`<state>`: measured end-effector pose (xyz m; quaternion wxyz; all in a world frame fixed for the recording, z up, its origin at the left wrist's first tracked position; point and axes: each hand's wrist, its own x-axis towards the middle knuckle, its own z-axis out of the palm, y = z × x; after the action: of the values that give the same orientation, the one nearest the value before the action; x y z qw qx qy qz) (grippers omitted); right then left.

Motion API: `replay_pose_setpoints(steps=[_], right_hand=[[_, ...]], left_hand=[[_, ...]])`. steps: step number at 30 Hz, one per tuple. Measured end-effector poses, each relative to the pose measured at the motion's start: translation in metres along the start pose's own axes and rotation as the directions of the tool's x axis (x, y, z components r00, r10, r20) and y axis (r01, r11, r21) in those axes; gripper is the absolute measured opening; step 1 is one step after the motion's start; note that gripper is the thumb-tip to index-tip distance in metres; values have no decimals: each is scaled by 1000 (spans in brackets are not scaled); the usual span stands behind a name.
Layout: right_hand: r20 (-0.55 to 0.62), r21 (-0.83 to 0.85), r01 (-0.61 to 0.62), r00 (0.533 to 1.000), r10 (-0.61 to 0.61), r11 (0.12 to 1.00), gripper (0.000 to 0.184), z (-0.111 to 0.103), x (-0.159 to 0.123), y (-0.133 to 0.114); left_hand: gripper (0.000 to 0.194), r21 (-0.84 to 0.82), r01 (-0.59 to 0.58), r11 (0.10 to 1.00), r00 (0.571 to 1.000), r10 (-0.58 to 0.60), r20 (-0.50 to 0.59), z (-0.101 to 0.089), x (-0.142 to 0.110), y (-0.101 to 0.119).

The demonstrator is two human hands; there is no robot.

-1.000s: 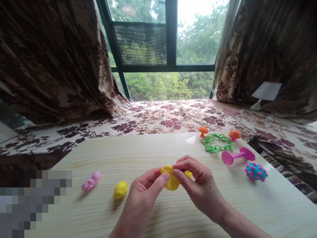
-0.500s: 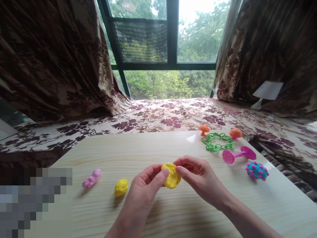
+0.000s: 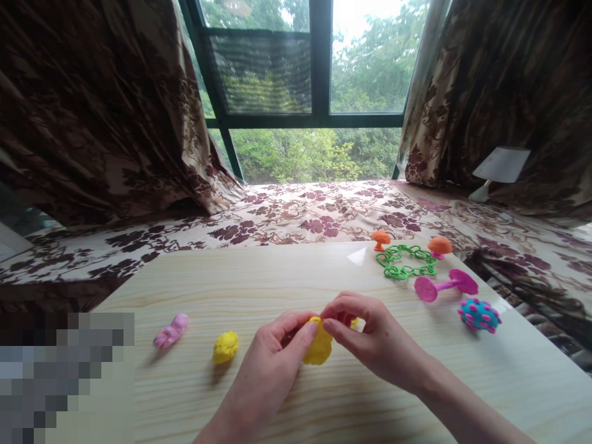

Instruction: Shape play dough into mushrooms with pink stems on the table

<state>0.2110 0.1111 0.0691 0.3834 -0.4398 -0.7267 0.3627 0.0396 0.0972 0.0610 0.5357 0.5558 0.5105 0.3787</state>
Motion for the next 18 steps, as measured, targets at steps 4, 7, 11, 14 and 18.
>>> replay_pose_setpoints(steps=[4, 7, 11, 14, 18], right_hand=[[50, -159, -8, 999, 16, 987, 15, -6, -2, 0], [50, -230, -1, 999, 13, 973, 18, -13, -16, -4], [50, -293, -5, 999, 20, 956, 19, -18, -49, -2], [20, -269, -26, 999, 32, 963, 21, -15, -73, 2], [-41, -209, -9, 999, 0, 978, 25, -6, -91, -1]], left_hand=[[29, 249, -6, 968, 1000, 8, -9, 0, -1, -6], [23, 460, -107, 882, 990, 138, -34, -1, -3, -9], [24, 660, -337, 672, 900, 435, 16, 3, -11, -12], [30, 732, -432, 527, 867, 466, 177, 10, -23, -13], [33, 769, -483, 419, 833, 492, 255, 16, -43, -10]])
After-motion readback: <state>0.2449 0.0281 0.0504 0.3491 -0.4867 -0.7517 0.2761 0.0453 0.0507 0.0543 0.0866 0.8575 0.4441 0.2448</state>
